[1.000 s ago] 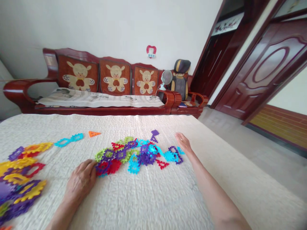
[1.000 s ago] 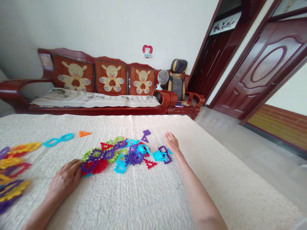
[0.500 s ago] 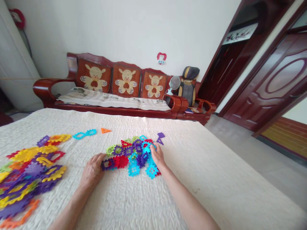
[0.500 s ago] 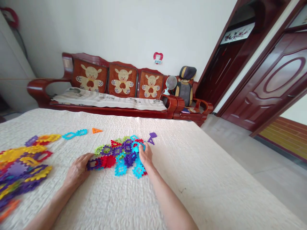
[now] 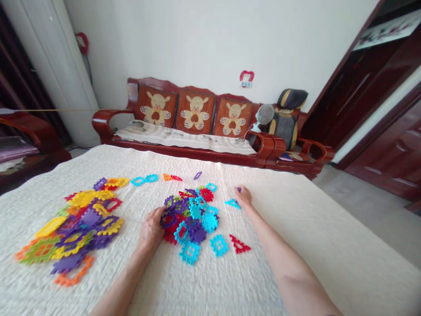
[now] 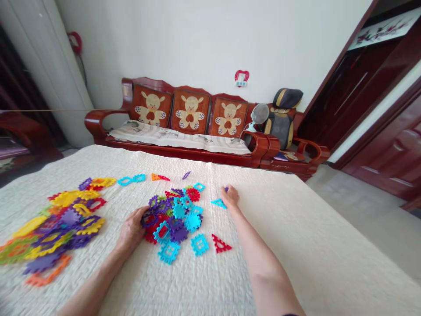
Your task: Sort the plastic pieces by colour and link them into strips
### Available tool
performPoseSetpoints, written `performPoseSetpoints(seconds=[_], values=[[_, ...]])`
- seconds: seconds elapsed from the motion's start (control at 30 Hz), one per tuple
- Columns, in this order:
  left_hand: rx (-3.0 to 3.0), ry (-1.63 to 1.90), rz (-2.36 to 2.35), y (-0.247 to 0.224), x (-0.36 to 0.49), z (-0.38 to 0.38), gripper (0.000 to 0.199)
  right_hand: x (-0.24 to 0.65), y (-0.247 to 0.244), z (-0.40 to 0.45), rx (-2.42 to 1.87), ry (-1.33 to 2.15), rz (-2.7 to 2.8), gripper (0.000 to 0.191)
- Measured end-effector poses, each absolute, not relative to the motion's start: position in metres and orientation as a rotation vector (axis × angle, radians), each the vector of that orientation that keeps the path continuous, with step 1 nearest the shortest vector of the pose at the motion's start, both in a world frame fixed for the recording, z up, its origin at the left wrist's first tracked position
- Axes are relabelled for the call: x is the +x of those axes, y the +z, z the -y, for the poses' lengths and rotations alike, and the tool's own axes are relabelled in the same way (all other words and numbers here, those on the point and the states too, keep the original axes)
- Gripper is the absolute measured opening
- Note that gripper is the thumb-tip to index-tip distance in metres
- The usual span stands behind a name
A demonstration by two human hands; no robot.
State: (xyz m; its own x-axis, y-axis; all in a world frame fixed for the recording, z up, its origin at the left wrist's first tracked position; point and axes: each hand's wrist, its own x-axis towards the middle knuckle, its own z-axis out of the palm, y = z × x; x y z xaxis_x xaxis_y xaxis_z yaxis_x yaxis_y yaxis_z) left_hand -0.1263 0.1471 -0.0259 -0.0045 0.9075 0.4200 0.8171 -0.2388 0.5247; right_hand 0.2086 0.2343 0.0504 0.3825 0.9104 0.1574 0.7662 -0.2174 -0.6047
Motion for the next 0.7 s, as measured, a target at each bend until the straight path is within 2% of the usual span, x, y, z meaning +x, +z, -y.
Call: performPoseSetpoints(seconds=[0.13,0.27,0.47,0.7], values=[[1.904,1.232,-1.954,-0.029,-0.126,-0.147,0.054,0.185,0.032,-0.250,-1.790,0.528,1.487,0.036],[1.799,1.338,-1.956,-0.028,-0.127,-0.147,0.055,0.155,0.028,-0.268,-1.750,0.629,1.446,0.045],[1.484,1.534,-2.032,-0.025,-0.128,-0.149,0.036,0.098,0.038,-0.278,-1.449,0.898,1.620,0.049],[1.375,1.721,-1.955,-0.032,-0.130,-0.151,0.033,0.085,0.050,-0.314,-1.526,0.766,1.624,0.039]])
